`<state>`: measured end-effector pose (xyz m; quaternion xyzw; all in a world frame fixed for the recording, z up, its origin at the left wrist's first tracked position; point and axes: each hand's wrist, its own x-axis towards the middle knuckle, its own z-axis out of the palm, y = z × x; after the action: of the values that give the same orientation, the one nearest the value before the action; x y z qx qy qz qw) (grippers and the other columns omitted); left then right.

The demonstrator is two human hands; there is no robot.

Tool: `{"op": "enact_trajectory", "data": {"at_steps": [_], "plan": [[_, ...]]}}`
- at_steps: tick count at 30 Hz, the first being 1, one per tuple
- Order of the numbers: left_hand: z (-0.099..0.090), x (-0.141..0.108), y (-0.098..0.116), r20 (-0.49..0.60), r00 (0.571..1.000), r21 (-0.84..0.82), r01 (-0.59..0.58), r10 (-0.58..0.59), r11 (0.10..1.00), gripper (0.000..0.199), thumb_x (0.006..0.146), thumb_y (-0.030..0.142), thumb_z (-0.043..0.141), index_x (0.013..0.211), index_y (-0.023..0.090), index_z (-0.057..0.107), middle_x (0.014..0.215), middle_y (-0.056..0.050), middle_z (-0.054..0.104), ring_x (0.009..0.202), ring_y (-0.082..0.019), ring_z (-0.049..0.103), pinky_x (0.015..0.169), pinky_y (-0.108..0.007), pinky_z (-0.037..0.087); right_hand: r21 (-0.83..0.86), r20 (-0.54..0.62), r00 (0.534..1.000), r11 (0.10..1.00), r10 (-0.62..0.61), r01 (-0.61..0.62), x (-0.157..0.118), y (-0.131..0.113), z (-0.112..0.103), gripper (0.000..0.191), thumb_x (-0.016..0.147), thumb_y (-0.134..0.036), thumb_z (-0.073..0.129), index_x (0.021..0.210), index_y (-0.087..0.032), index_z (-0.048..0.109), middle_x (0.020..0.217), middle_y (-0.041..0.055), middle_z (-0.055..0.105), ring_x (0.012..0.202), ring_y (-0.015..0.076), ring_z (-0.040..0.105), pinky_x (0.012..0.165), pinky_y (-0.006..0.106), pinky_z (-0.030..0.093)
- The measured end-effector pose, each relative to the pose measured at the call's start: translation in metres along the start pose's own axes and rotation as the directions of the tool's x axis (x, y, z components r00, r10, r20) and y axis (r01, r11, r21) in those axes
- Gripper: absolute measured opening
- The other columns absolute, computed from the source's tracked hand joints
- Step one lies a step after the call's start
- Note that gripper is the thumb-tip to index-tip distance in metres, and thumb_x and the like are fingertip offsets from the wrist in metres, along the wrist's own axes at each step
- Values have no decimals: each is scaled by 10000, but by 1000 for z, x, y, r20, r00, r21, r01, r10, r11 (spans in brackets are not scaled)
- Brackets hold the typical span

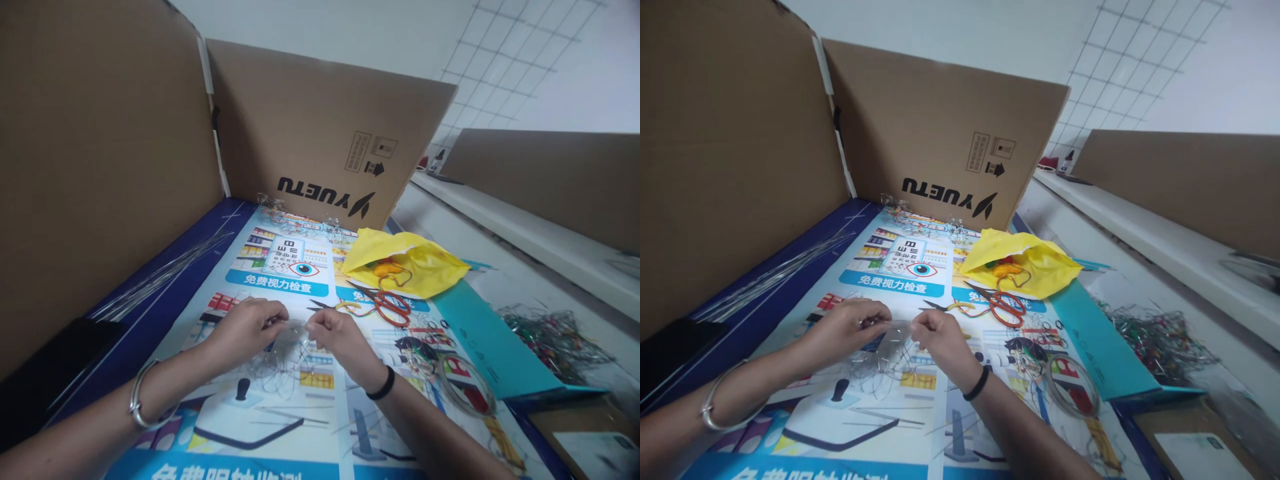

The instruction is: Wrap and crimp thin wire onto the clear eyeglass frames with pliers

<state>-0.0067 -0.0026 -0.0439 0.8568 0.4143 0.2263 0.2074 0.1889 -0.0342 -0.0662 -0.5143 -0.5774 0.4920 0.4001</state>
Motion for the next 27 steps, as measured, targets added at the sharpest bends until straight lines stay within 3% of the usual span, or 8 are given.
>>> {"op": "enact_trajectory", "data": {"at_steps": [6,12,27], "plan": [[0,1,3,31,999,40,-34,32,999,135,701,118,507,754,189,609,706,-2,639,684,-156,557,625,-237,365,24,12,1000,1000,11,-11,-1,2,0,232,748,-395,581,712,-168,546,636,-17,583,510,78,494,499,205,388],[3,-1,3,79,997,101,-2,-6,995,68,686,166,548,742,194,575,591,35,566,572,-133,508,533,-214,292,23,29,999,999,36,-37,-2,6,1,212,782,-372,537,741,-165,538,702,15,642,494,73,513,473,196,364],[6,-2,3,68,998,143,-24,14,989,59,743,175,504,714,179,555,603,20,545,589,-131,481,558,-230,285,111,32,999,994,14,-18,-5,4,3,150,739,-319,564,764,-177,521,695,-3,635,512,76,518,501,201,388]]}}
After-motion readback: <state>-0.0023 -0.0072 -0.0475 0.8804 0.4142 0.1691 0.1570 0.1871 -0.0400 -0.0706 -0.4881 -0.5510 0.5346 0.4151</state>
